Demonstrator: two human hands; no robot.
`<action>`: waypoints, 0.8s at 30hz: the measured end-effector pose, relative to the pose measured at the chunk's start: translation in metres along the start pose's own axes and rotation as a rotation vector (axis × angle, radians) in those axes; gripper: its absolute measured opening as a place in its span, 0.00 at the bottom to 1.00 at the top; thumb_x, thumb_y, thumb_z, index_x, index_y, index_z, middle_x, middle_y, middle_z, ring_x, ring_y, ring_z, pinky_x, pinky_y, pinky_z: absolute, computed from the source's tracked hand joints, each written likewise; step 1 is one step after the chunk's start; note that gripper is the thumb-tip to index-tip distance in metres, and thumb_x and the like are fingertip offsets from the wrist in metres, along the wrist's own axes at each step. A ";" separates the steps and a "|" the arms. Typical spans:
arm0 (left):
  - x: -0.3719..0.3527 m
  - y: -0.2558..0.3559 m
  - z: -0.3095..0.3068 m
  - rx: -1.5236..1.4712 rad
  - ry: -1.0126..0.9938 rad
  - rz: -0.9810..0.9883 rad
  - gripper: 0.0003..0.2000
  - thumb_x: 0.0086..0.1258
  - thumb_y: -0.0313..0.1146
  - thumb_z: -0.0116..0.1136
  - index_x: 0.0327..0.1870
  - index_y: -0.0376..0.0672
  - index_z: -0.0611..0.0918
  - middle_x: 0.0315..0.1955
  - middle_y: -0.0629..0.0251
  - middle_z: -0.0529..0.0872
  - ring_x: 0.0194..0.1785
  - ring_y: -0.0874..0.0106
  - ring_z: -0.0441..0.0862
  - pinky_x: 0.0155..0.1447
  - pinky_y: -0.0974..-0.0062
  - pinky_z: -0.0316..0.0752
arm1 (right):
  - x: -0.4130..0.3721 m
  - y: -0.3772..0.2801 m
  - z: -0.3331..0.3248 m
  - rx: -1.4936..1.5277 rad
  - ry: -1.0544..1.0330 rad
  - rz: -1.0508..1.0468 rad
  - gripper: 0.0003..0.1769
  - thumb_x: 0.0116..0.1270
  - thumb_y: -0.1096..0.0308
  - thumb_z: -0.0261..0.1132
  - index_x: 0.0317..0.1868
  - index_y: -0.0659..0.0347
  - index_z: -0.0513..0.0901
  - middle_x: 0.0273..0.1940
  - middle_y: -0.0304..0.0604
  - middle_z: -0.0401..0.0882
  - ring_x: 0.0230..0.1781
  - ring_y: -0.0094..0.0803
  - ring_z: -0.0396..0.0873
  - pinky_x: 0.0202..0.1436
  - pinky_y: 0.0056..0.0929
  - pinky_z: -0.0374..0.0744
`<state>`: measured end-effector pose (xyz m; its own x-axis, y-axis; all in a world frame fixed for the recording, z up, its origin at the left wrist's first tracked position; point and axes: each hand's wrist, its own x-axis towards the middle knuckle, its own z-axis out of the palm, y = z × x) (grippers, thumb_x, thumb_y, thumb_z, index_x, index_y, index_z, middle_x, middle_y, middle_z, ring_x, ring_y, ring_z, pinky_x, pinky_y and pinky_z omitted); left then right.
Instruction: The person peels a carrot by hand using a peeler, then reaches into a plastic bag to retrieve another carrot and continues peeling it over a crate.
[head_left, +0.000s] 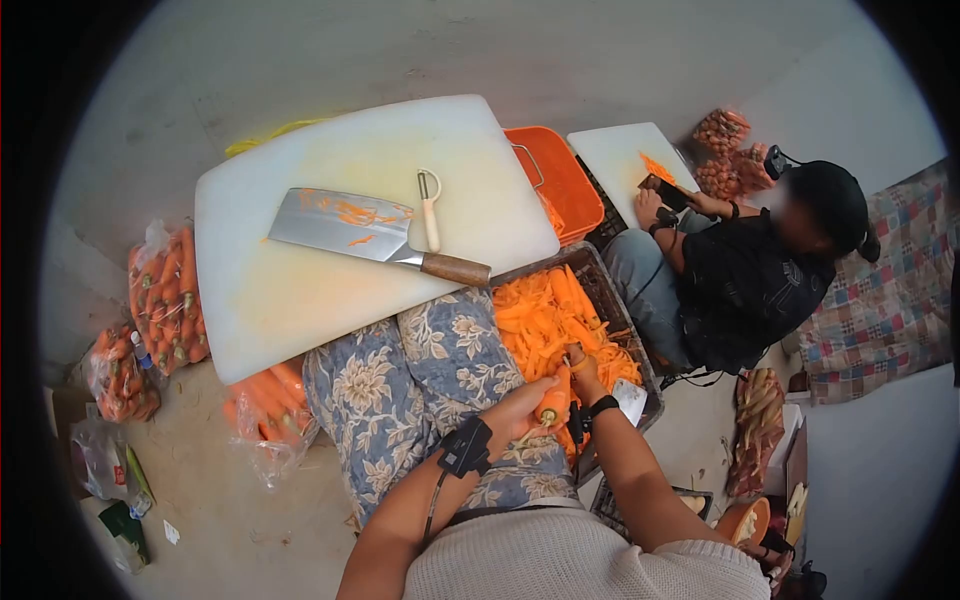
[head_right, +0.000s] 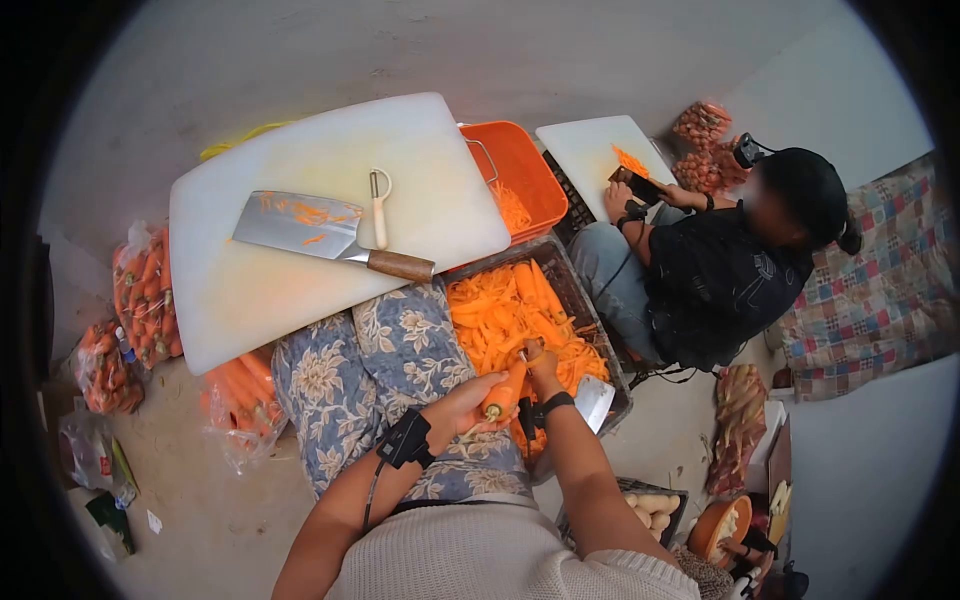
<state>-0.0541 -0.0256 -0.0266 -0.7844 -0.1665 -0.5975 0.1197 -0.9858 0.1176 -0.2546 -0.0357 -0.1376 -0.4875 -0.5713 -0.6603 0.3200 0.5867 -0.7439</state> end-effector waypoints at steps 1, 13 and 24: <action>0.001 0.000 -0.001 -0.020 0.013 -0.019 0.20 0.66 0.47 0.48 0.48 0.40 0.68 0.34 0.55 0.77 0.34 0.67 0.78 0.32 0.73 0.77 | 0.001 0.002 0.000 0.030 0.013 0.009 0.11 0.52 0.61 0.63 0.21 0.58 0.76 0.17 0.36 0.71 0.16 0.26 0.68 0.18 0.28 0.64; -0.006 0.008 -0.017 -0.026 -0.329 0.022 0.21 0.66 0.46 0.48 0.49 0.37 0.67 0.32 0.54 0.77 0.29 0.67 0.78 0.26 0.75 0.76 | 0.037 0.050 -0.050 -0.483 -0.020 -0.134 0.13 0.56 0.65 0.59 0.26 0.69 0.76 0.19 0.47 0.75 0.12 0.32 0.70 0.13 0.29 0.66; 0.000 0.008 -0.017 -0.220 -0.328 0.127 0.20 0.67 0.45 0.45 0.51 0.36 0.67 0.34 0.52 0.76 0.35 0.66 0.77 0.36 0.68 0.75 | -0.030 0.033 -0.046 -0.587 0.355 -0.171 0.12 0.52 0.65 0.61 0.27 0.69 0.75 0.14 0.45 0.72 0.13 0.34 0.74 0.15 0.28 0.71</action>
<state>-0.0426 -0.0336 -0.0391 -0.9032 -0.3069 -0.3002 0.3274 -0.9447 -0.0192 -0.2668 0.0276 -0.1377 -0.7592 -0.5202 -0.3911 -0.2271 0.7749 -0.5899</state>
